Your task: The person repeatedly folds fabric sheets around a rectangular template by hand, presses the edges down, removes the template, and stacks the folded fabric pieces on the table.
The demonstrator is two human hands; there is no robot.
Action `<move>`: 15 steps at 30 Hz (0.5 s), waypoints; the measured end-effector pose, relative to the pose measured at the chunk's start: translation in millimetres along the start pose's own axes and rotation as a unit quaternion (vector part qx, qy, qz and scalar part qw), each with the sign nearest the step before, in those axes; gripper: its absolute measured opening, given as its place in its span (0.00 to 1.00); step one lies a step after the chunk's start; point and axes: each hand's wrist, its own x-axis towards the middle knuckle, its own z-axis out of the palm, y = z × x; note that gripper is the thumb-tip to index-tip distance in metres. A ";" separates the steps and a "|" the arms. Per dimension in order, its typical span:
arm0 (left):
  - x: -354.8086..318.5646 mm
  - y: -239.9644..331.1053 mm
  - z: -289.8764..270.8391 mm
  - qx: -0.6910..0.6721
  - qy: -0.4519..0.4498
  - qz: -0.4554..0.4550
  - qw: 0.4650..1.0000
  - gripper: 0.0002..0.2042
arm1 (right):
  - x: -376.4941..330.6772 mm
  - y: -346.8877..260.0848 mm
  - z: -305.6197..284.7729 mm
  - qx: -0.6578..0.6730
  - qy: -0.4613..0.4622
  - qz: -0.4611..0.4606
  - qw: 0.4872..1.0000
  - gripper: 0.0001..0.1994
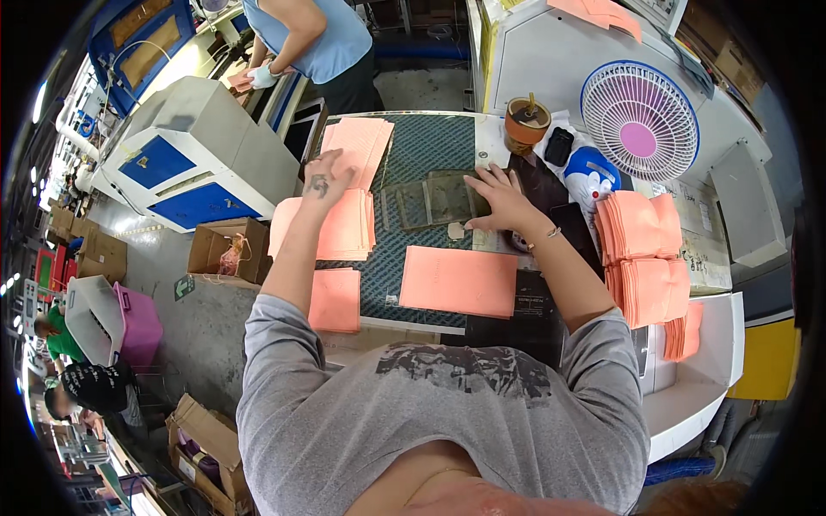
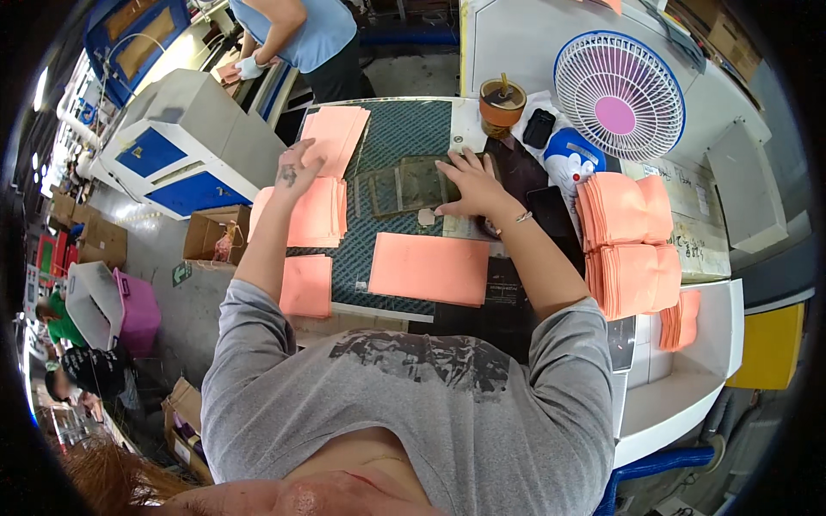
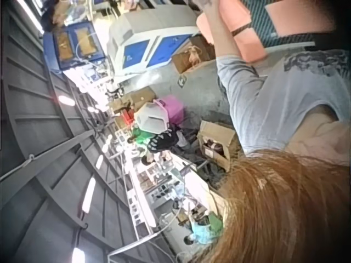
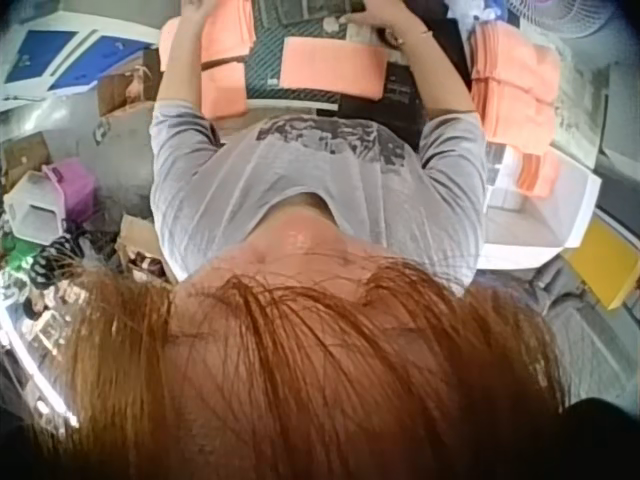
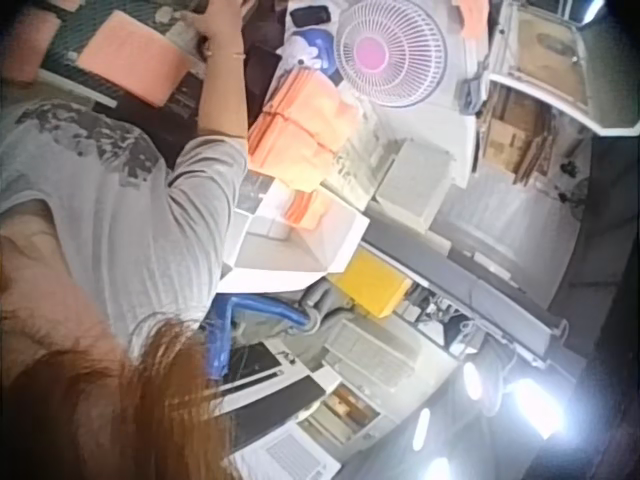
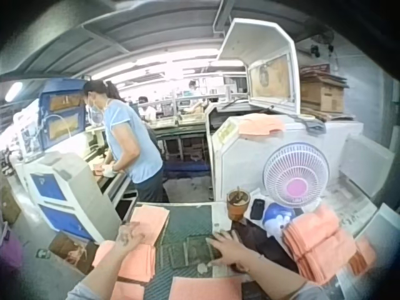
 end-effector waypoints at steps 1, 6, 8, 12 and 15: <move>-14.8 16.0 -1.0 0.006 -0.012 0.096 0.995 0.26 | 2.5 0.6 -0.4 -0.002 -0.015 0.001 1.000 0.39; -81.7 76.5 2.1 0.059 -0.090 0.121 0.987 0.26 | 6.7 0.0 1.0 0.018 -0.044 -0.007 0.999 0.41; -92.7 77.9 9.1 0.060 -0.111 0.134 0.983 0.29 | 3.8 -0.4 0.7 0.041 -0.037 -0.007 0.998 0.41; -94.2 83.3 22.0 0.048 -0.033 0.134 0.989 0.30 | -8.4 -9.1 -6.4 -0.004 0.099 -0.106 0.989 0.38; -91.0 91.0 28.3 -0.014 -0.005 0.115 0.993 0.30 | -26.1 -22.9 -26.5 -0.043 0.186 -0.160 0.968 0.37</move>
